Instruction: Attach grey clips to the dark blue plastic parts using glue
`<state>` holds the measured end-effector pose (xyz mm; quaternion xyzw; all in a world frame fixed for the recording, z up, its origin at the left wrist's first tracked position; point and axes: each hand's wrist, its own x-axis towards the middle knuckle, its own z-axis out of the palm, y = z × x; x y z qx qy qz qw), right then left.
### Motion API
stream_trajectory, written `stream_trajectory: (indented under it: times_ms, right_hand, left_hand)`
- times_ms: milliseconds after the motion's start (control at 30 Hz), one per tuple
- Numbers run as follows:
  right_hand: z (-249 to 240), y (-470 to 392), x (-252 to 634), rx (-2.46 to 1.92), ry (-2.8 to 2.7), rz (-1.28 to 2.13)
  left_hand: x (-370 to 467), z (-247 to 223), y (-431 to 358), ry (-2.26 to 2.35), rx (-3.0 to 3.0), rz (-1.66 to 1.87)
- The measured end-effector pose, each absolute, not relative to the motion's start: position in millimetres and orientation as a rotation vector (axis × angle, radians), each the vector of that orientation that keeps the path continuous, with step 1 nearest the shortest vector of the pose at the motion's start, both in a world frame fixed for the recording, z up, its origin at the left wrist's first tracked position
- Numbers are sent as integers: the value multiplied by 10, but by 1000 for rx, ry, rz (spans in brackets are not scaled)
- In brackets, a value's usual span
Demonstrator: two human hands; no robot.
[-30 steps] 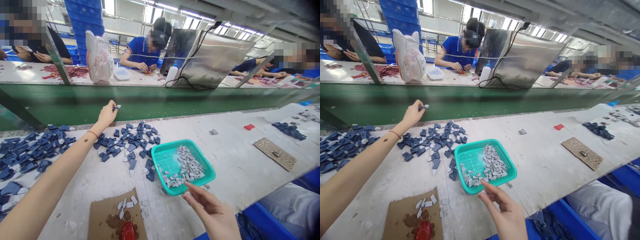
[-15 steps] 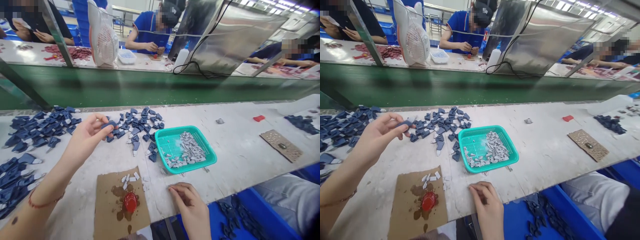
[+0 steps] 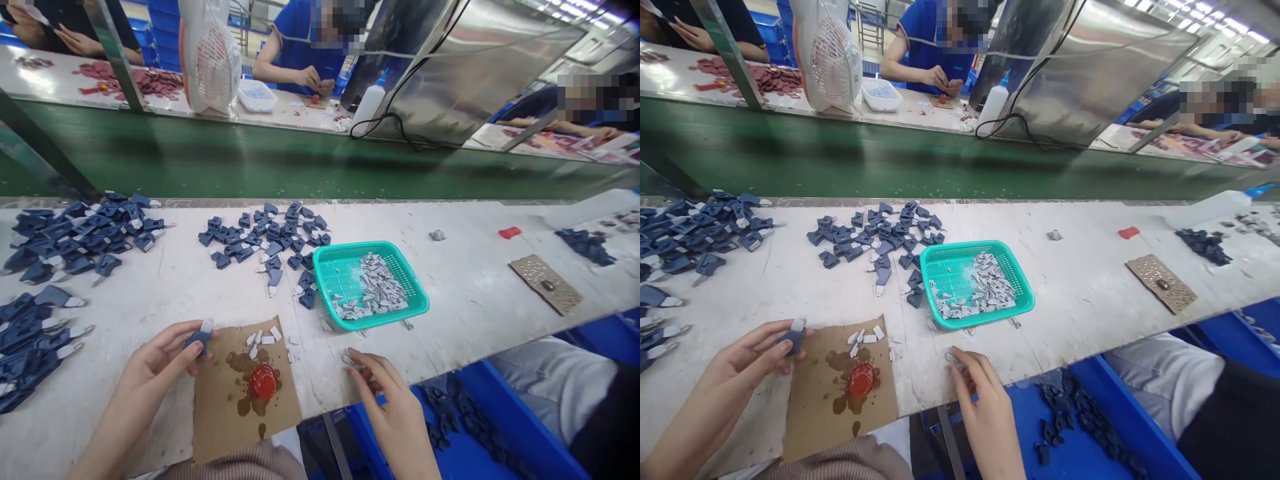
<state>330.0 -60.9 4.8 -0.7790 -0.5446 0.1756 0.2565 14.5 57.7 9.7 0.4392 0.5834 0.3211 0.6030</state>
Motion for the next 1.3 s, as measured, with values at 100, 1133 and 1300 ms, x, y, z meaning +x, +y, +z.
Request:
stream_trajectory:
  times_ms: [100,1133,1300]
  right_hand:
    - [48,-578,3295,-2109,-1555,417]
    - [362,-329,3001,-2037,-1792,522]
    - [557,-200,2619,-1834,-1927,777]
  left_hand:
    - [149,58,509,1293,969,716]
    - [147,101,381,1019,424,726]
    - [123,165,397,947,513,678]
